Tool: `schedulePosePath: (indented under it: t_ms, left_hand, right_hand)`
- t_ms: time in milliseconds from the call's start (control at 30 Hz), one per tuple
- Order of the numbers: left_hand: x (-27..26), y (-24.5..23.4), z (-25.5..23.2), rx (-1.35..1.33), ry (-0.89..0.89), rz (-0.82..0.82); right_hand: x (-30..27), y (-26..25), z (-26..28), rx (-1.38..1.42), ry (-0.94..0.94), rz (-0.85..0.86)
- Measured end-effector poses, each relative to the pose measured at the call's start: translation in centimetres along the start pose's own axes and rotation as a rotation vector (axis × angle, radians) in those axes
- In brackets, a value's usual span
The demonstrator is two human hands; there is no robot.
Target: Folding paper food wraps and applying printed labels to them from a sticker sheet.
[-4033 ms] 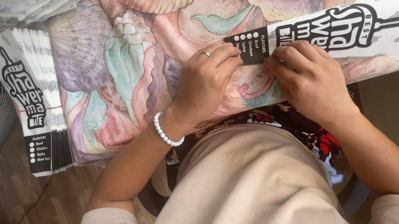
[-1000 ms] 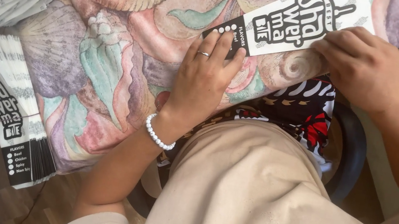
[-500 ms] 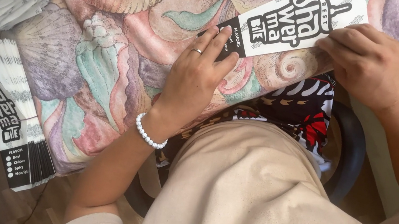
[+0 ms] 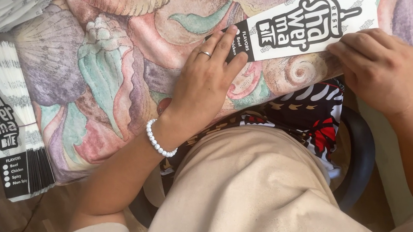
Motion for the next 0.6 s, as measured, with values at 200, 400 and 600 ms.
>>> schedulePosePath:
  t_ms: [200, 400, 600]
  left_hand:
    - [0.2, 0.2, -0.2, -0.037, -0.055, 0.117]
    - [0.6, 0.1, -0.2, 0.055, -0.034, 0.100]
    - [0.6, 0.1, 0.4, 0.022, -0.015, 0.093]
  right_hand:
    - [3.3, -0.4, 1.1, 0.054, 0.051, 0.118]
    - [11.0, 2.3, 6.3, 0.085, -0.038, 0.097]
    - [6.6, 5.2, -1.2, 0.186, 0.212, 0.099]
Point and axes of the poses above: each hand's wrist, its own x-axis towards the middle knuckle, its own y-axis out of the palm, z = x × y, the point moved 1 cm from there along x, towards the middle knuckle, and after that the axes turned 6 degrees about y, right-handed, at the moved point
